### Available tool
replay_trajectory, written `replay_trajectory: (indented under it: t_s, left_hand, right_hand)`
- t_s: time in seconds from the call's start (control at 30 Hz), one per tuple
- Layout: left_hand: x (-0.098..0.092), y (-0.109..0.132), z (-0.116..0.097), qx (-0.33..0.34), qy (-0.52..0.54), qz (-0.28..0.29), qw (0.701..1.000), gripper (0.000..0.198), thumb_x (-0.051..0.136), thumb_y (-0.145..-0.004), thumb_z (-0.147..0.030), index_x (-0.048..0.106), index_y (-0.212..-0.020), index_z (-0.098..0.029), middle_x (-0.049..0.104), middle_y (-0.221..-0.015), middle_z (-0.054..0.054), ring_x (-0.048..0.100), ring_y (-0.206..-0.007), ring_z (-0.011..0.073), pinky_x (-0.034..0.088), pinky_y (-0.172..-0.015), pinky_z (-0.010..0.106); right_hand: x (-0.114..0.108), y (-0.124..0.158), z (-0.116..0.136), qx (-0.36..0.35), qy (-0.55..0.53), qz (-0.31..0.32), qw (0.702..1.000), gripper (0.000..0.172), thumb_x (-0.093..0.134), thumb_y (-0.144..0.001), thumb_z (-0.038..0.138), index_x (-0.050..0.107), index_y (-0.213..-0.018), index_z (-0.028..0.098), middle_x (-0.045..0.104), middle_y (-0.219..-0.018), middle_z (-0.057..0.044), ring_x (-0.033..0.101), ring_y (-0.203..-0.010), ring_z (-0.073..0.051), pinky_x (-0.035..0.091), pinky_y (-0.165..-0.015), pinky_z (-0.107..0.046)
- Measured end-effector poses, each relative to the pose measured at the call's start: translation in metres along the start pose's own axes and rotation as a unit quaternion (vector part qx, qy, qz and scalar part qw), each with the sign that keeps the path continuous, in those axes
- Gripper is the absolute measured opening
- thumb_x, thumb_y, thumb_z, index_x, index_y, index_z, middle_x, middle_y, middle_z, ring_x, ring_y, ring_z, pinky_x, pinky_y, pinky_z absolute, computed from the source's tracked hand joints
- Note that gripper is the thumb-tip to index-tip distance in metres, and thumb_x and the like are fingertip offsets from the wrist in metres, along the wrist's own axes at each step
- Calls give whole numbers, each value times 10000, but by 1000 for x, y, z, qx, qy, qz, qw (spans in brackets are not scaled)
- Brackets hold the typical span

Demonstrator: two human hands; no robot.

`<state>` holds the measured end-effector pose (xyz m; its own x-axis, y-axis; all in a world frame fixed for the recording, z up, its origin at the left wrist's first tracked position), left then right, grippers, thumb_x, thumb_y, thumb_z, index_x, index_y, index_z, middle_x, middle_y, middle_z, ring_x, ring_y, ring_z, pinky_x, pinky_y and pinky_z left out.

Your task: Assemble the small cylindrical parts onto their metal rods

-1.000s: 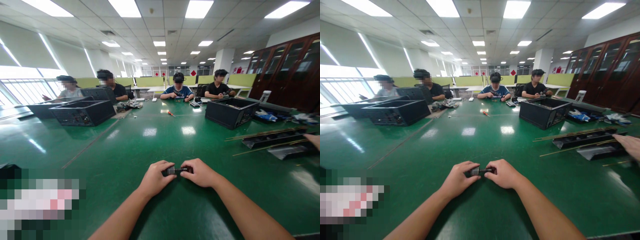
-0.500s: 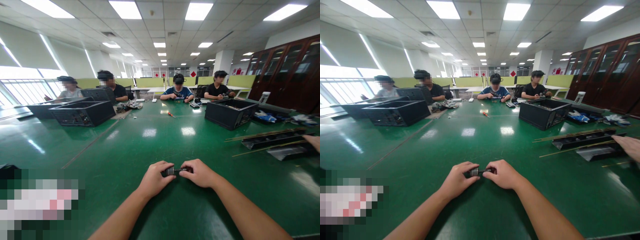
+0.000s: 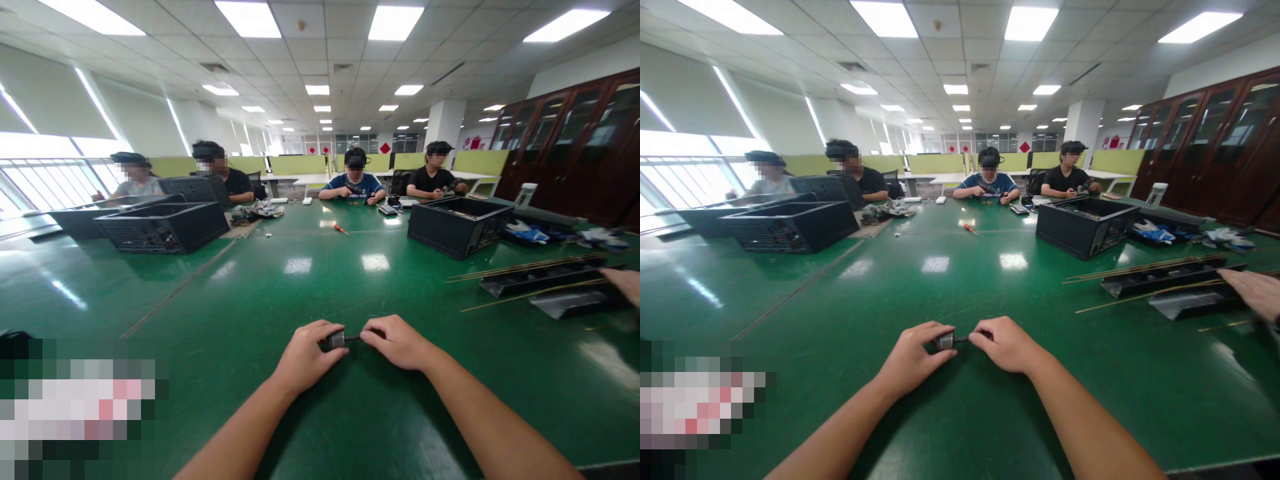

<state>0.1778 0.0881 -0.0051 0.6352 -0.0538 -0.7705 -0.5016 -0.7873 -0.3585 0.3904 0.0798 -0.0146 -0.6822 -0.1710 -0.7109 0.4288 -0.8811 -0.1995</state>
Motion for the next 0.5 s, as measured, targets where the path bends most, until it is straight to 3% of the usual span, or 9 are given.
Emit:
replay_trajectory:
  t_s: [0.37,0.5]
  left_hand:
    - [-2,0,4,8,-4,-8,1000,299,683,-780,-319,686,-1066,-232,709,-962,46,650,-883,196,509,-825,323]
    - [-3,-2,10,-40,-24,-16,999,301,597,-848,-391,629,-1098,-226,702,-978,49,653,-897,207,498,-824,333]
  right_hand:
    - [-4,0,-4,5,10,-10,1000,308,491,-934,386,694,-859,167,633,-690,-3,547,-636,-125,365,-612,-237]
    - [-9,0,-10,25,-6,-27,999,314,495,-929,392,688,-847,159,644,-701,-12,554,-635,-130,376,-599,-239]
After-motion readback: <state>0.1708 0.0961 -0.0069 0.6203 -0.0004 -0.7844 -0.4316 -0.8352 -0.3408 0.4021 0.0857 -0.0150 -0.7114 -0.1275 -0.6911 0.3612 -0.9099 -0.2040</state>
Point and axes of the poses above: each hand's wrist, its own y-axis away from the middle knuckle, its own x-axis out of the palm, z = x × y, the point moved 2 cm from there along -y, towards the middle knuckle
